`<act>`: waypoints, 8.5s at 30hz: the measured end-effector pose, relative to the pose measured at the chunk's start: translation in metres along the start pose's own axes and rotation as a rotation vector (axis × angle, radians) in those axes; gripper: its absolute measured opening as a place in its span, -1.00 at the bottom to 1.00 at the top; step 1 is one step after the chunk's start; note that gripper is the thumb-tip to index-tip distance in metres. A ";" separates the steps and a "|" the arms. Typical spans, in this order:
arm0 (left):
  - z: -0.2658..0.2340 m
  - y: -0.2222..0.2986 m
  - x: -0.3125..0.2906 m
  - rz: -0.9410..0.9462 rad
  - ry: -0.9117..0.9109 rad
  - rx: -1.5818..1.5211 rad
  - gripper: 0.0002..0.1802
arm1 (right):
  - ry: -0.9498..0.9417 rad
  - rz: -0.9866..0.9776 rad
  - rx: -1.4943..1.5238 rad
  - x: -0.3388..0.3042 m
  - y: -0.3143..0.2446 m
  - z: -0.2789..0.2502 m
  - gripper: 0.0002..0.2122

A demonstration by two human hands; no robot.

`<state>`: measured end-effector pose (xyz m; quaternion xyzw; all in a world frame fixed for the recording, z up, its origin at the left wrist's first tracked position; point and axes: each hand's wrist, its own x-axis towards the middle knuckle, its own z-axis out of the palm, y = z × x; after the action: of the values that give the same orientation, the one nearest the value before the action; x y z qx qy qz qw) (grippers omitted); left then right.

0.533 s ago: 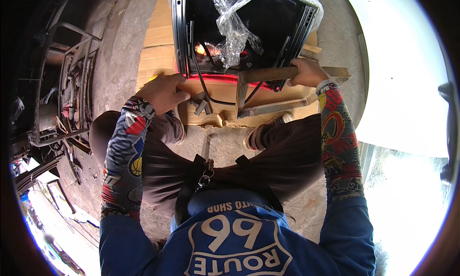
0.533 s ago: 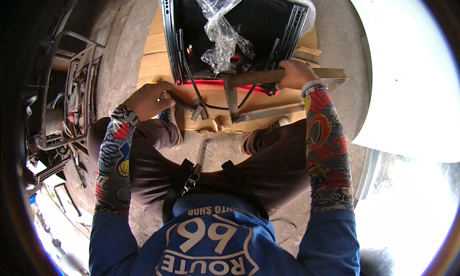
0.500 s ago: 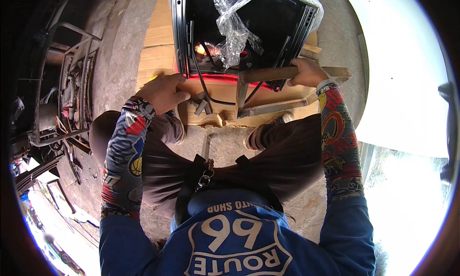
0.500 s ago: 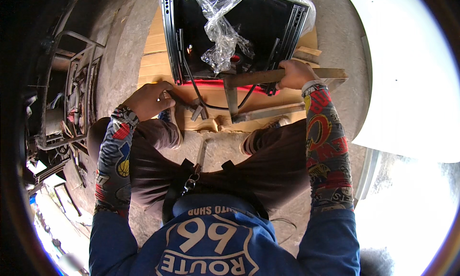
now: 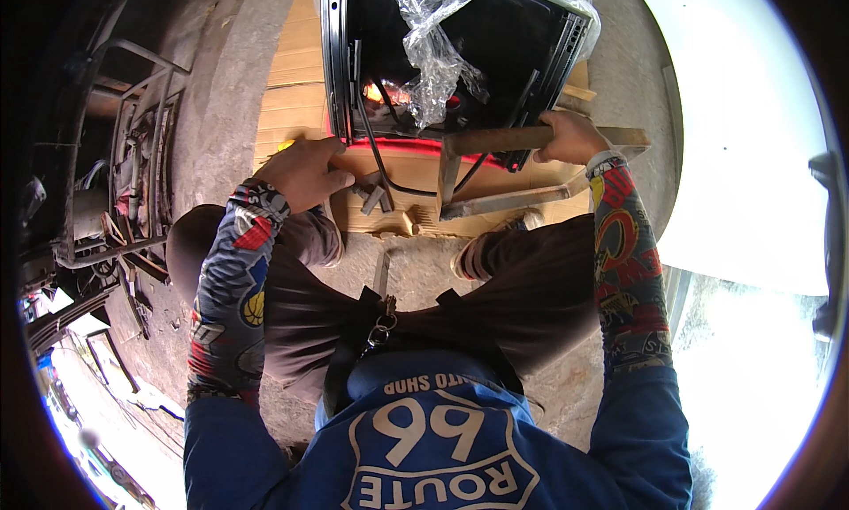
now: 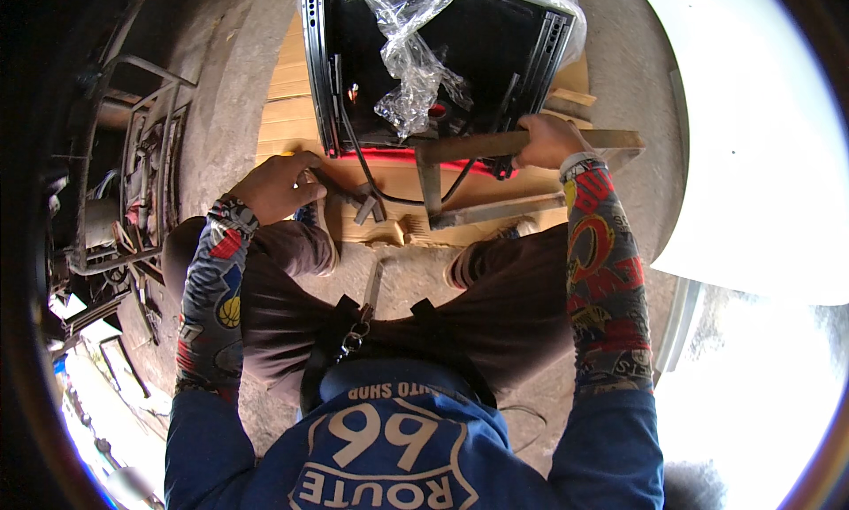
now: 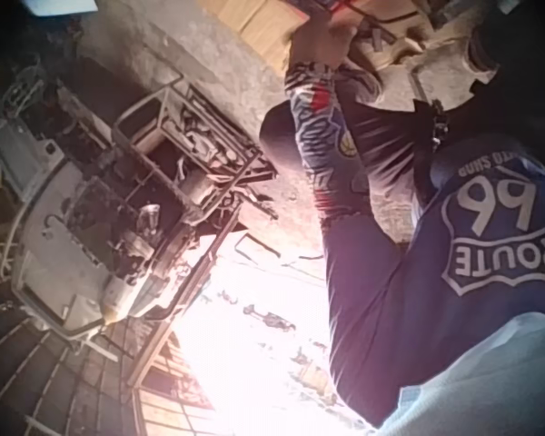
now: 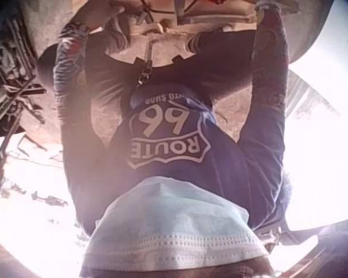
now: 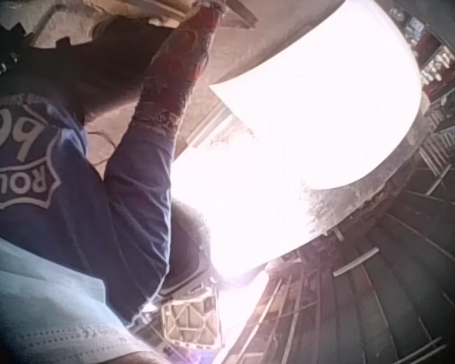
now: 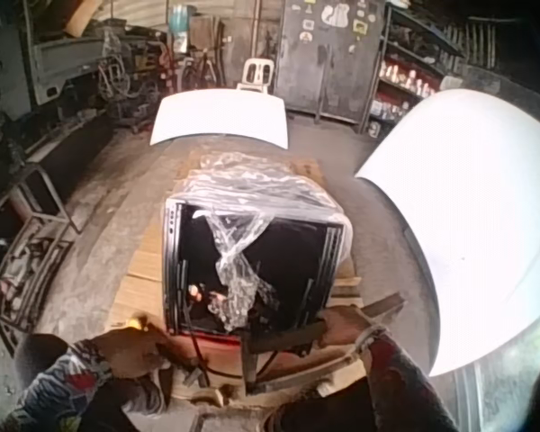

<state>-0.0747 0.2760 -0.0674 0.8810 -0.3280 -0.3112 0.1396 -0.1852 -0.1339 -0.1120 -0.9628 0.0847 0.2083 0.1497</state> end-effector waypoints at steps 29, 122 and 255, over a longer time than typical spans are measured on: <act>-0.001 -0.001 0.000 0.013 -0.016 0.041 -0.50 | -0.043 0.019 -0.040 0.003 -0.001 -0.001 -0.45; 0.009 0.017 0.011 0.133 -0.070 0.055 -0.55 | -0.067 0.029 -0.111 0.012 -0.004 -0.005 -0.57; -0.037 -0.128 -0.111 -0.418 0.489 -0.079 -0.55 | -0.364 -0.245 0.022 0.009 -0.069 0.011 -0.39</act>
<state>-0.0538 0.4468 -0.0458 0.9718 -0.0844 -0.1249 0.1815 -0.1658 -0.0662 -0.1074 -0.9108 -0.0590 0.3579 0.1970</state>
